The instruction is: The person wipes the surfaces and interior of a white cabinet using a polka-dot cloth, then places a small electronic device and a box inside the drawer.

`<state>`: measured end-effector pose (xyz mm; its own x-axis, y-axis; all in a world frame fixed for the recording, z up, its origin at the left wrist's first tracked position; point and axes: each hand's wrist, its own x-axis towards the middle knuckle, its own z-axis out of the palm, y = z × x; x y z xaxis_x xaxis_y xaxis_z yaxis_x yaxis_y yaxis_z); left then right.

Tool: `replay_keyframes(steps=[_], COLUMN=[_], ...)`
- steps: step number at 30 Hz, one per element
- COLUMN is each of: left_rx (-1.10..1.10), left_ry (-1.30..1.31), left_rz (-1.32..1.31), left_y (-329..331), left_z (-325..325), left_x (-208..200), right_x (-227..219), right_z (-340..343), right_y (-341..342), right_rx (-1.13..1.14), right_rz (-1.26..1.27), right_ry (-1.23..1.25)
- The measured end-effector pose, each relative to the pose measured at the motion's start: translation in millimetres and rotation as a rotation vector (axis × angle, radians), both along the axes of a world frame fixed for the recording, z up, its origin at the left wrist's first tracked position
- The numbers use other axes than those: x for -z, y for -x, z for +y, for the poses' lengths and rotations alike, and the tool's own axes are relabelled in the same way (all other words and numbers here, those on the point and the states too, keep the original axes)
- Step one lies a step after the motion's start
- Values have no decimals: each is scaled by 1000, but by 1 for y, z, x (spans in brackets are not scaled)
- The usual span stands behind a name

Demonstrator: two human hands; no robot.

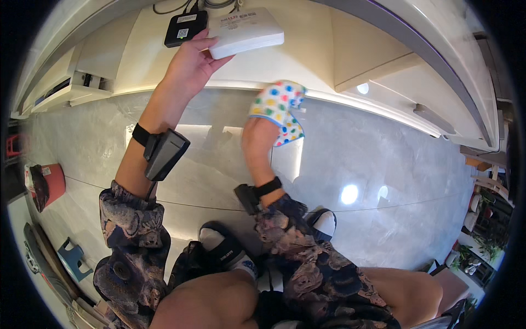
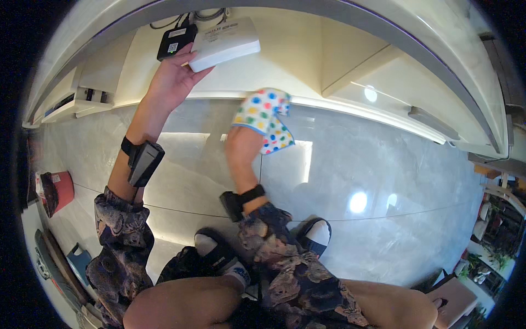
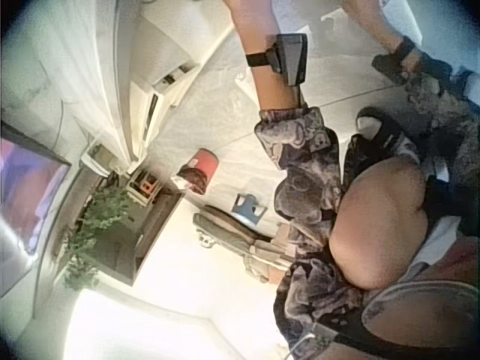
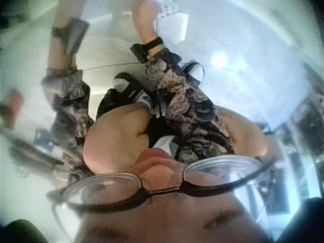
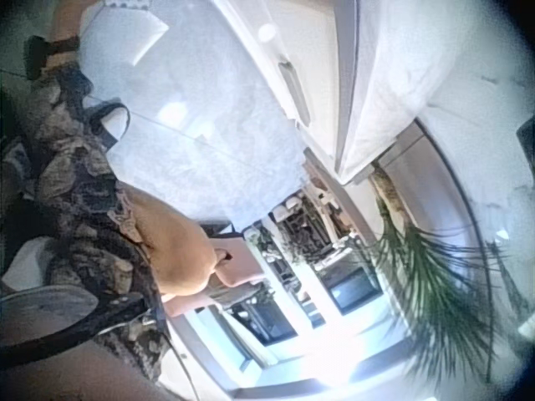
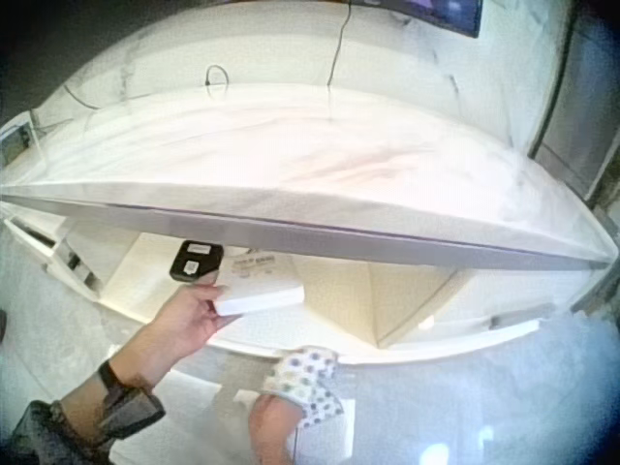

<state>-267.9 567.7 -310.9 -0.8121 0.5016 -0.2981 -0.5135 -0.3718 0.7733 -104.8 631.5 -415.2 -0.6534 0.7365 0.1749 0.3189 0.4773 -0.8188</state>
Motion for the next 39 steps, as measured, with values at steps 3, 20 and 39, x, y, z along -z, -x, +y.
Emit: replay_keyframes(steps=[3, 20, 39], left_rx=[30, -25, 68], left_ry=[-22, 70, 464], left_rz=[-9, -6, 97], left_y=[-1, -15, -13], left_z=[16, 2, -8], left_x=[-3, 8, -22], right_x=[20, -40, -44], right_z=[-34, 5, 3], right_y=[20, -50, -44], right_rx=[-2, 36, 68], right_rz=[162, 614, 554], right_ry=[72, 879, 845])
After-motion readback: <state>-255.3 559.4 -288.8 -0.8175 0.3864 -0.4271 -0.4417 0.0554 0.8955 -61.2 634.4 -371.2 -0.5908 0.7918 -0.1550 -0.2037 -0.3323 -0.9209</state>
